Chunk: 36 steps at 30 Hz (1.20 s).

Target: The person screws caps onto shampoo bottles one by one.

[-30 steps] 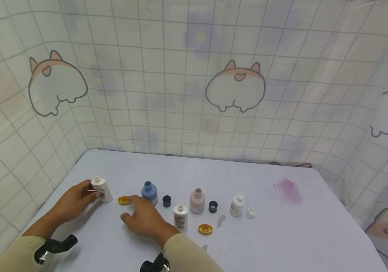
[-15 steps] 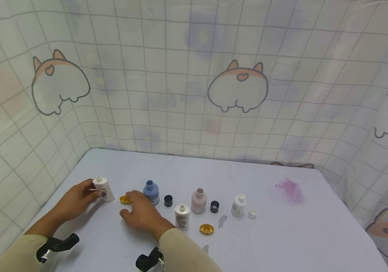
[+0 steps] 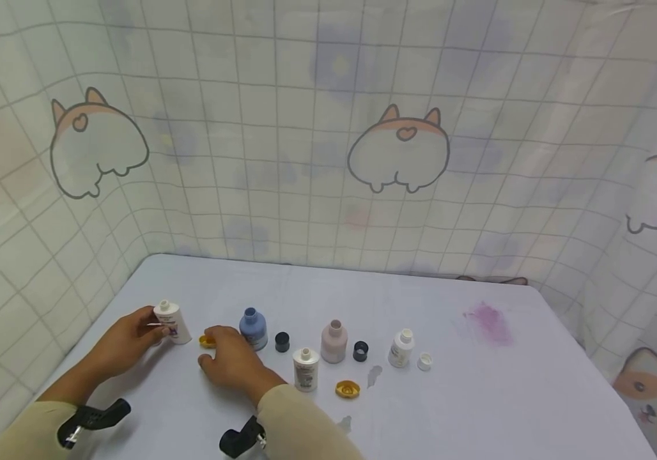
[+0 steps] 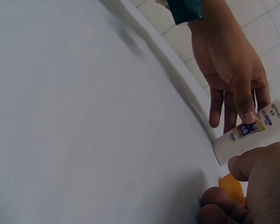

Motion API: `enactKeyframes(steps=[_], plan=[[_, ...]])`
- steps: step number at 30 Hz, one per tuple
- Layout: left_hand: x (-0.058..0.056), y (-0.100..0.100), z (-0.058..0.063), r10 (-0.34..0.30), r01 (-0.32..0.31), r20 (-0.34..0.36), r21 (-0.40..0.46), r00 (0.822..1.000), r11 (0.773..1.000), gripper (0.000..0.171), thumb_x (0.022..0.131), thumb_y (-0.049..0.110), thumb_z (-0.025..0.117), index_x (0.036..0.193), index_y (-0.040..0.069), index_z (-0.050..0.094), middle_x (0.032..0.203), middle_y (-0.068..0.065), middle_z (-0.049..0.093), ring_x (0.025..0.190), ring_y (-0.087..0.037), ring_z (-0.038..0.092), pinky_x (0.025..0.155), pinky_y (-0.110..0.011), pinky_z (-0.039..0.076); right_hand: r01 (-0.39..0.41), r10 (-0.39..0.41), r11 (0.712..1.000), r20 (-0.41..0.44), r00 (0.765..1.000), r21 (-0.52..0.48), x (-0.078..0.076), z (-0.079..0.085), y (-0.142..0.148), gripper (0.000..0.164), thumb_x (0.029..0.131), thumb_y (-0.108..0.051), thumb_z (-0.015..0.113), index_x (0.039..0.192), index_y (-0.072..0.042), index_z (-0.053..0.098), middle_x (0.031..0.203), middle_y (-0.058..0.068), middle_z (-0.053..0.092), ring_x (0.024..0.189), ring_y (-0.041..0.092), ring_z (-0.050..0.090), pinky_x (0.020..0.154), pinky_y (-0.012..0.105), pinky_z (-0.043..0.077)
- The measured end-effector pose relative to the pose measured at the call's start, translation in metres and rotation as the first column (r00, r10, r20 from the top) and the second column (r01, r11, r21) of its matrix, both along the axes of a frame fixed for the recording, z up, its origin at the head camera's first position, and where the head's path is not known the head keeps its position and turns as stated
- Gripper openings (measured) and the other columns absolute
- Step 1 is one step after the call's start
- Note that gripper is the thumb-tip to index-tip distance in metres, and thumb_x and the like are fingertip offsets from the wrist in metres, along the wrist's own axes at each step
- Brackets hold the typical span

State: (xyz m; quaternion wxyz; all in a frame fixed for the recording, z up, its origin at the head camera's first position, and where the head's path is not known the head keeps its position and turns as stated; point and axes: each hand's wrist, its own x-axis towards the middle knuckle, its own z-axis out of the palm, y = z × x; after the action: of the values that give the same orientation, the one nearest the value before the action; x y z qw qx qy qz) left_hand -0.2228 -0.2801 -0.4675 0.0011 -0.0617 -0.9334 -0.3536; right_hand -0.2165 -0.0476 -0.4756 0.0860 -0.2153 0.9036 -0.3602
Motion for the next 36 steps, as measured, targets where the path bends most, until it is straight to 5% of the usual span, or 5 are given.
enactKeyframes(steps=[18, 30, 36], plan=[[-0.001, -0.002, -0.003, -0.024, 0.025, -0.012, 0.021, 1.000, 0.999, 0.054, 0.095, 0.032, 0.056, 0.136, 0.000, 0.039, 0.128, -0.021, 0.052, 0.111, -0.036, 0.056, 0.078, -0.038, 0.054, 0.166, -0.166, 0.986, 0.000, 0.986, 0.027, -0.007, -0.008, -0.016, 0.039, 0.088, -0.024, 0.067, 0.124, -0.019, 0.057, 0.107, -0.007, 0.057, 0.099, 0.004, 0.054, 0.090, 0.025, 0.046], [-0.002, -0.002, -0.005, -0.017, 0.017, -0.015, 0.020, 1.000, 1.000, 0.055, 0.095, 0.033, 0.055, 0.137, 0.002, 0.038, 0.129, -0.021, 0.052, 0.111, -0.036, 0.056, 0.078, -0.038, 0.054, 0.189, -0.189, 0.982, -0.046, 0.981, 0.007, -0.010, -0.018, -0.018, 0.032, 0.085, -0.023, 0.072, 0.115, -0.019, 0.062, 0.098, -0.010, 0.057, 0.091, 0.003, 0.054, 0.084, 0.022, 0.048], [-0.001, -0.001, -0.003, -0.017, 0.018, -0.013, 0.027, 1.000, 0.999, 0.056, 0.095, 0.034, 0.055, 0.137, 0.002, 0.038, 0.129, -0.021, 0.051, 0.110, -0.035, 0.056, 0.078, -0.037, 0.054, 0.183, -0.187, 0.979, -0.034, 0.982, -0.089, -0.007, -0.022, -0.017, 0.028, 0.081, -0.023, 0.075, 0.108, -0.023, 0.065, 0.097, -0.015, 0.058, 0.091, 0.000, 0.053, 0.082, 0.020, 0.048]])
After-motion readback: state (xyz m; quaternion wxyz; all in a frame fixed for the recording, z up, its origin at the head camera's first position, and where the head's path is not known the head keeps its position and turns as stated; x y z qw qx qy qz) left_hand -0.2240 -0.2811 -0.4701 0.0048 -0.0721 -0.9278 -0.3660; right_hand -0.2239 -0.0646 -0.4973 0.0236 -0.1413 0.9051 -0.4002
